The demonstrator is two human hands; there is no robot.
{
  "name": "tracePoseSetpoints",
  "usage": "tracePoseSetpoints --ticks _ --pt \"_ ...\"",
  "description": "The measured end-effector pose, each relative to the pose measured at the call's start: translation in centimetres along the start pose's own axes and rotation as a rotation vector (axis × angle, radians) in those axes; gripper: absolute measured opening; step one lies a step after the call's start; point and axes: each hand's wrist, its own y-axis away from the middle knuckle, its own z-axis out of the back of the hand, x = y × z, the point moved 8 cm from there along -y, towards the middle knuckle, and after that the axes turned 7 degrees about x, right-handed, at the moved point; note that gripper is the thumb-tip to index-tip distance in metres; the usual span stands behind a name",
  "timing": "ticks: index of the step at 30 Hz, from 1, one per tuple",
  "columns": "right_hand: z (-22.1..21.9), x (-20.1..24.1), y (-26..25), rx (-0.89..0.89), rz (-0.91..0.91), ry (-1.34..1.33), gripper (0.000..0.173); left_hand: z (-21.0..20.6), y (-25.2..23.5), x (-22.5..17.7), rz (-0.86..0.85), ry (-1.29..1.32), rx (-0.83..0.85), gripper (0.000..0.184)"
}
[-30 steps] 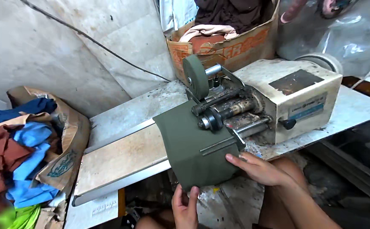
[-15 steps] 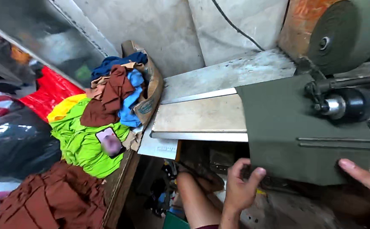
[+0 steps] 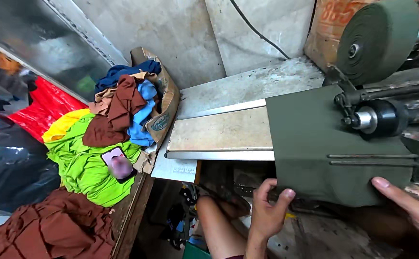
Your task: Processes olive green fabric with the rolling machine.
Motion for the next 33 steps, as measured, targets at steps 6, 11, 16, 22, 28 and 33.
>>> tracePoseSetpoints --ticks 6,11,16,22,28,33 --pt "-0.04 -0.09 0.07 -0.013 -0.014 -0.004 0.023 -0.02 -0.09 -0.04 0.004 0.008 -0.003 0.028" --pt "0.03 -0.16 0.09 -0.013 -0.002 -0.008 0.023 -0.47 0.01 -0.05 0.001 0.046 0.02 0.03" --pt "0.13 0.03 0.13 -0.013 0.015 0.0 0.024 -0.65 -0.04 0.15 0.013 0.027 0.037 0.031" --pt "0.33 -0.46 0.11 -0.034 0.052 -0.008 0.027 -0.7 -0.22 0.08 0.012 0.023 0.036 0.029" --pt "0.5 -0.18 0.22 -0.019 -0.062 0.094 0.04 -0.35 0.17 0.23 0.014 -0.039 -0.03 0.025" --pt "0.33 -0.2 0.05 0.071 -0.118 0.1 0.048 -0.28 0.23 0.23 -0.002 -0.045 -0.059 0.018"
